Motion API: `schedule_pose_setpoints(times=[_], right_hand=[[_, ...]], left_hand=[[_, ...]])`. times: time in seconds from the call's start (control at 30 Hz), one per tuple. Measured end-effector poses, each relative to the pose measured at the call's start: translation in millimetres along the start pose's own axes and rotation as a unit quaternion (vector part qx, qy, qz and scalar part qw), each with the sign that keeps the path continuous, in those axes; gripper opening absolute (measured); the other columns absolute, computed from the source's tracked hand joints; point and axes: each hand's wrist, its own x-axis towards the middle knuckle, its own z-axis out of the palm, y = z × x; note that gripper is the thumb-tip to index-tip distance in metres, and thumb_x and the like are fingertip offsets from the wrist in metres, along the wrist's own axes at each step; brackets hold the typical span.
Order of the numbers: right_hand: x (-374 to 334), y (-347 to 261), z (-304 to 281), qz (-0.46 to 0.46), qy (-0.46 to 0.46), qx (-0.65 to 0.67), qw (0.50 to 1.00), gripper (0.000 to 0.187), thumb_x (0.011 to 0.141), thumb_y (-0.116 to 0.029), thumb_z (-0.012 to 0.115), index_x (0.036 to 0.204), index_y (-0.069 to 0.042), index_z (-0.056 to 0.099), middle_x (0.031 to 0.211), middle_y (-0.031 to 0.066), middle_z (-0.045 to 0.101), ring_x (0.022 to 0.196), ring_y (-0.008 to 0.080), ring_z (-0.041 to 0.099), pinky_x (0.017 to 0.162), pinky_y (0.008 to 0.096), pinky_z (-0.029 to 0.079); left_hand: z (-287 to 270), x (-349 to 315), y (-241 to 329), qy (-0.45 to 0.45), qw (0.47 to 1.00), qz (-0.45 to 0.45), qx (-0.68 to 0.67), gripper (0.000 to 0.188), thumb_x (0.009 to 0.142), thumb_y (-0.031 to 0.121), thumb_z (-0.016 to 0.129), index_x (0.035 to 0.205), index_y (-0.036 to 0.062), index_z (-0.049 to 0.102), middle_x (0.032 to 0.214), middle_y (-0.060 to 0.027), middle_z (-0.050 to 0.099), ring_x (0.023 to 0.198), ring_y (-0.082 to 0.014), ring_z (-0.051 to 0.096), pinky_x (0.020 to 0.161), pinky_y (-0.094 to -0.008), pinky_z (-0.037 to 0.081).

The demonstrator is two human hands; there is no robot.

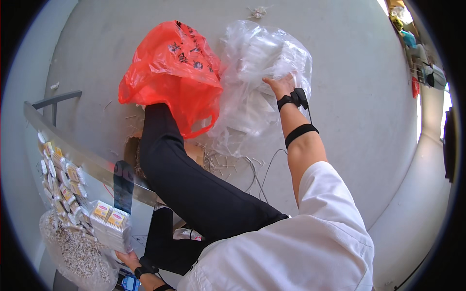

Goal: Packing small boxes of cotton swabs into plastic bags at a workbench.

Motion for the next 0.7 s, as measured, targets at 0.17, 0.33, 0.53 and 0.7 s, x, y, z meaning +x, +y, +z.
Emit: schedule_pose_setpoints(times=[0.17, 0.33, 0.53, 0.7], right_hand=[[13, 16, 4, 0.031, 0.012, -0.004, 0.999, 0.108, 0.059, -0.044, 0.081, 0.142, 0.002, 0.031, 0.135, 0.0255, 0.05, 0.128, 0.0399, 0.046, 0.107, 0.0416, 0.037], [2, 28, -7, 0.062, 0.02, 0.005, 0.998, 0.094, 0.061, -0.035, 0.078, 0.138, 0.001, 0.038, 0.131, 0.0239, 0.053, 0.122, 0.0404, 0.05, 0.105, 0.0418, 0.038], [-61, 68, -50, 0.064, -0.288, 0.526, 0.797, 0.076, 0.068, -0.017, 0.071, 0.136, -0.007, 0.039, 0.129, 0.0149, 0.051, 0.119, 0.035, 0.048, 0.099, 0.0547, 0.037], [-107, 123, -69, 0.218, -0.448, 0.607, 0.62, 0.071, 0.073, -0.021, 0.071, 0.137, -0.011, 0.042, 0.134, 0.0123, 0.052, 0.121, 0.0384, 0.049, 0.094, 0.069, 0.035]], left_hand=[[3, -6, 2, 0.016, 1.0, -0.019, 0.005, 0.045, 0.097, 0.031, 0.05, 0.132, 0.0018, 0.051, 0.129, -0.0146, 0.055, 0.115, -0.0299, 0.054, 0.101, -0.0413, 0.043], [-4, -9, 1, 0.014, 1.0, 0.022, 0.014, 0.044, 0.097, 0.027, 0.051, 0.131, -0.0003, 0.05, 0.129, -0.015, 0.055, 0.115, -0.0286, 0.054, 0.101, -0.0409, 0.043], [4, -13, -4, -0.029, 0.975, 0.134, 0.176, 0.039, 0.094, 0.02, 0.056, 0.127, -0.0017, 0.055, 0.124, -0.0147, 0.057, 0.106, -0.0264, 0.058, 0.096, -0.0403, 0.047], [8, 23, -3, -0.001, 0.993, 0.11, 0.043, 0.036, 0.093, 0.02, 0.057, 0.122, -0.0002, 0.059, 0.114, -0.0141, 0.062, 0.1, -0.0255, 0.06, 0.092, -0.0399, 0.048]])
